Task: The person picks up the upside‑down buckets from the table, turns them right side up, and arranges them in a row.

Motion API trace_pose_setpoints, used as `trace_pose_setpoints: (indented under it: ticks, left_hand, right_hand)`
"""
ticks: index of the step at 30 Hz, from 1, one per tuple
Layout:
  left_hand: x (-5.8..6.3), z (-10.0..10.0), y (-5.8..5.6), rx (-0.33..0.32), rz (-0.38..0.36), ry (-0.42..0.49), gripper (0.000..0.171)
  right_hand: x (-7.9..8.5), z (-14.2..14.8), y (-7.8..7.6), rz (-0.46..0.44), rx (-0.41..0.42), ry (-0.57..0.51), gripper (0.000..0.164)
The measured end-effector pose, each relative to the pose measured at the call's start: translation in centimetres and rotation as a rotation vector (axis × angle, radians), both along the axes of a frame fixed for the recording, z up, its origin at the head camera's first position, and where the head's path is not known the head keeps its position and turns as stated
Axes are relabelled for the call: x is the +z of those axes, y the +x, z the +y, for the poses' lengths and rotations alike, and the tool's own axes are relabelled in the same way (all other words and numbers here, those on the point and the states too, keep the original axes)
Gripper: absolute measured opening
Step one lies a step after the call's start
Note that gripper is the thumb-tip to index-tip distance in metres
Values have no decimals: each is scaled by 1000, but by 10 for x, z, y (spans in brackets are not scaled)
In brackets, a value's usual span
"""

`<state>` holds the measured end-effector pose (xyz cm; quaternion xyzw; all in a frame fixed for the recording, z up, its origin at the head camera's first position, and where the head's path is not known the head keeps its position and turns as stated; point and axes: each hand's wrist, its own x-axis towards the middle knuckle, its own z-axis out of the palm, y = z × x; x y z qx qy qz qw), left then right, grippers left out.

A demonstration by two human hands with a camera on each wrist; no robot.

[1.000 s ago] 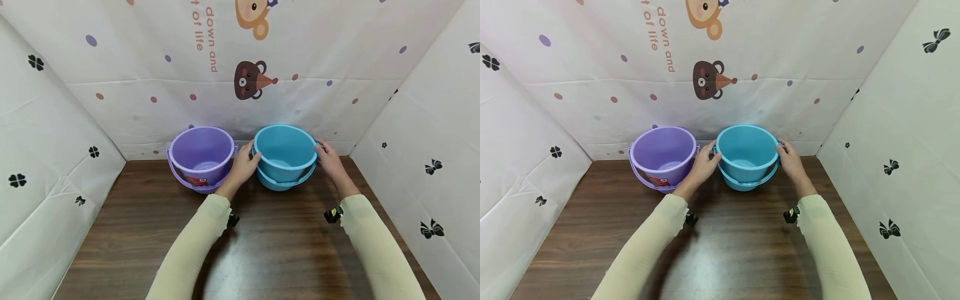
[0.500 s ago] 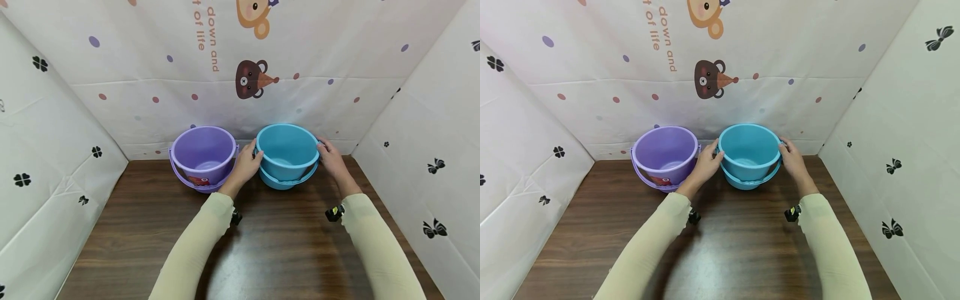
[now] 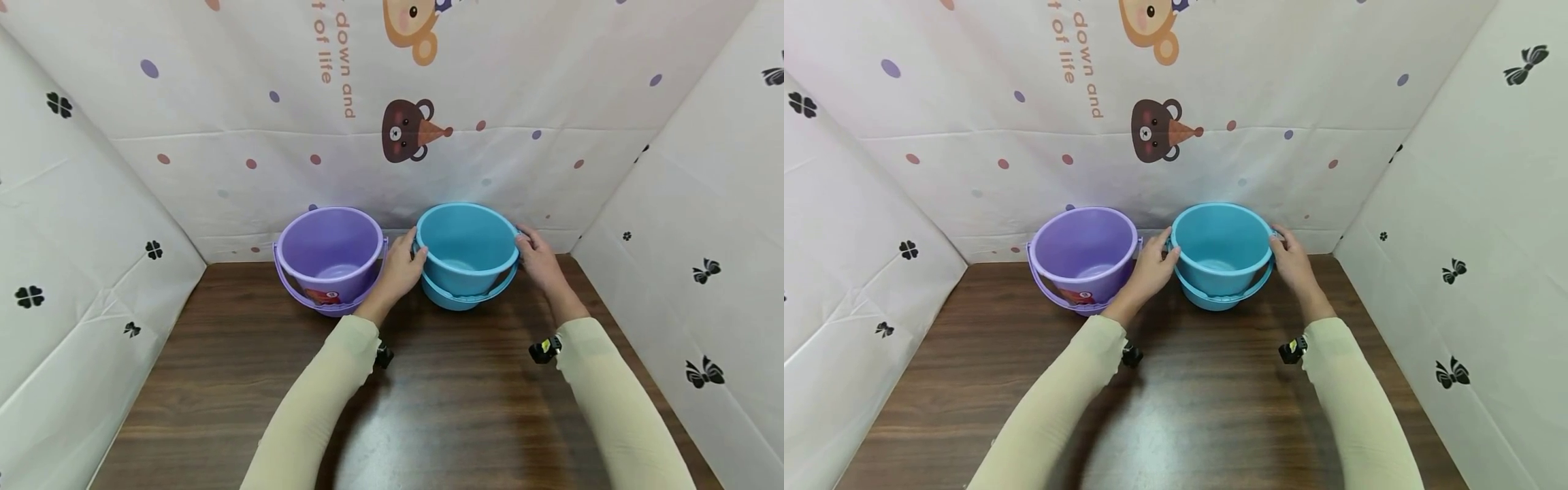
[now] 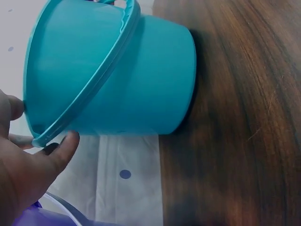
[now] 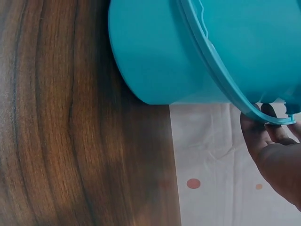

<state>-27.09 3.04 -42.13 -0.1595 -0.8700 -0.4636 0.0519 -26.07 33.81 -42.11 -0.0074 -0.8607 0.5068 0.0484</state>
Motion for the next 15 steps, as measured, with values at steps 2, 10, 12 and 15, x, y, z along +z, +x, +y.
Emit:
trace_pose_setpoints:
  ticks: [2,10,12,15]
  left_hand:
    - [1,-1,0,3,28,-26,59]
    - [7,-4,5,7,142,-124,53]
    - [9,-3,7,6,168,-129,54]
    - [13,-4,11,9,206,-125,54]
  right_hand:
    - [0,-2,0,1,-12,-1,63]
    - [0,-8,2,-14,-45,-36,65]
    - [0,-9,4,-6,-61,-58,65]
    - [2,-11,6,19,-99,-71,64]
